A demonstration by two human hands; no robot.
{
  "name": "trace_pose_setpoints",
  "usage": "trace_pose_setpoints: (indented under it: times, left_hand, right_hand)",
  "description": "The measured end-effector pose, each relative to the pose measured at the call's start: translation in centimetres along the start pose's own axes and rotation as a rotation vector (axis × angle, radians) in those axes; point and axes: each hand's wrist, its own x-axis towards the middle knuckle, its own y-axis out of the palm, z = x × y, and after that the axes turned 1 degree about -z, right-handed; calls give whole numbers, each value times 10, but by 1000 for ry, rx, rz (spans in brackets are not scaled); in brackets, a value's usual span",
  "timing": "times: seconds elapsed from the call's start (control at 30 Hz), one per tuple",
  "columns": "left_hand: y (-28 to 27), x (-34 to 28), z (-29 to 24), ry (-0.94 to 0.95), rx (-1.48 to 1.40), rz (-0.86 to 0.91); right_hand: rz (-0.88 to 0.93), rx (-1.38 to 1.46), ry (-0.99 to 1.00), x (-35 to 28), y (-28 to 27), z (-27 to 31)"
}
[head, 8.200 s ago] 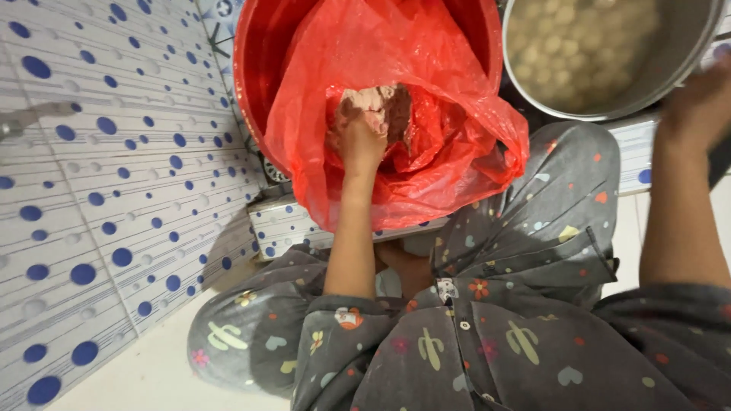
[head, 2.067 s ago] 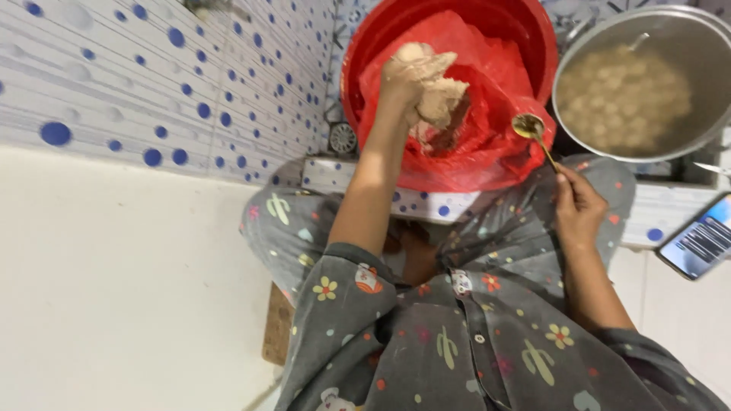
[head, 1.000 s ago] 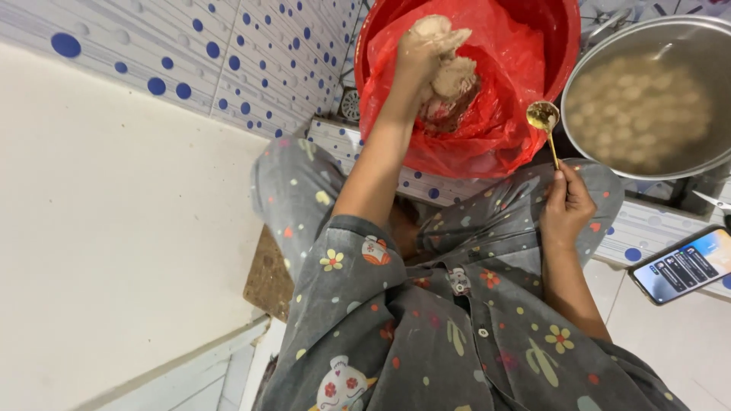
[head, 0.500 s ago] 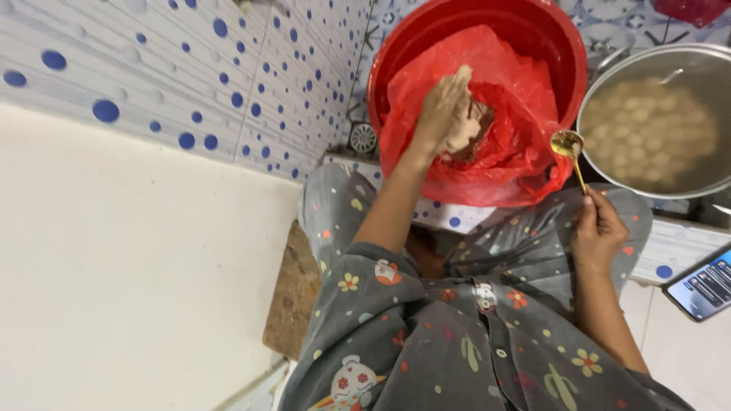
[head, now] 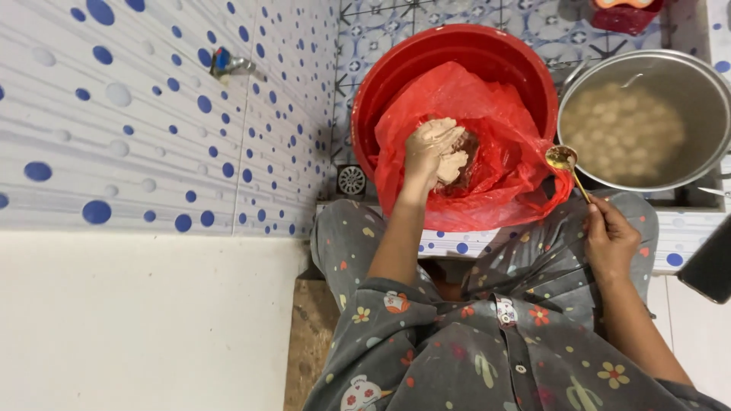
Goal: A person is forming meatballs by squeezing dough through their hand and scooping it into a pot of liquid using a spoon.
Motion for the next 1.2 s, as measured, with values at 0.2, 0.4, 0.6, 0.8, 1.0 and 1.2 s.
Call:
trace_pose_setpoints:
  times: [0.2,0.4,0.6,0.8,1.0,1.2]
  left_hand:
    - [-10,16,27,93,160,-103]
    - [18,6,-10,-198,-104,-14]
    - [39,-14,-55,-22,396,73]
    - [7,13,1,-43,-50,144]
    - [31,-3,-27,-154,276,-42]
    - [21,6,-10,-147,179,-4]
  right_hand:
    - [-1,-18,44,5,2,4]
    - [9,-43,13,7,2,-5]
    - [11,-89,32,9,-2,-5]
    - [30,-104,-34,10,-2,-8]
    - [9,-99,42,11,-10,-13]
    - [1,-97,53,10,-11,-19]
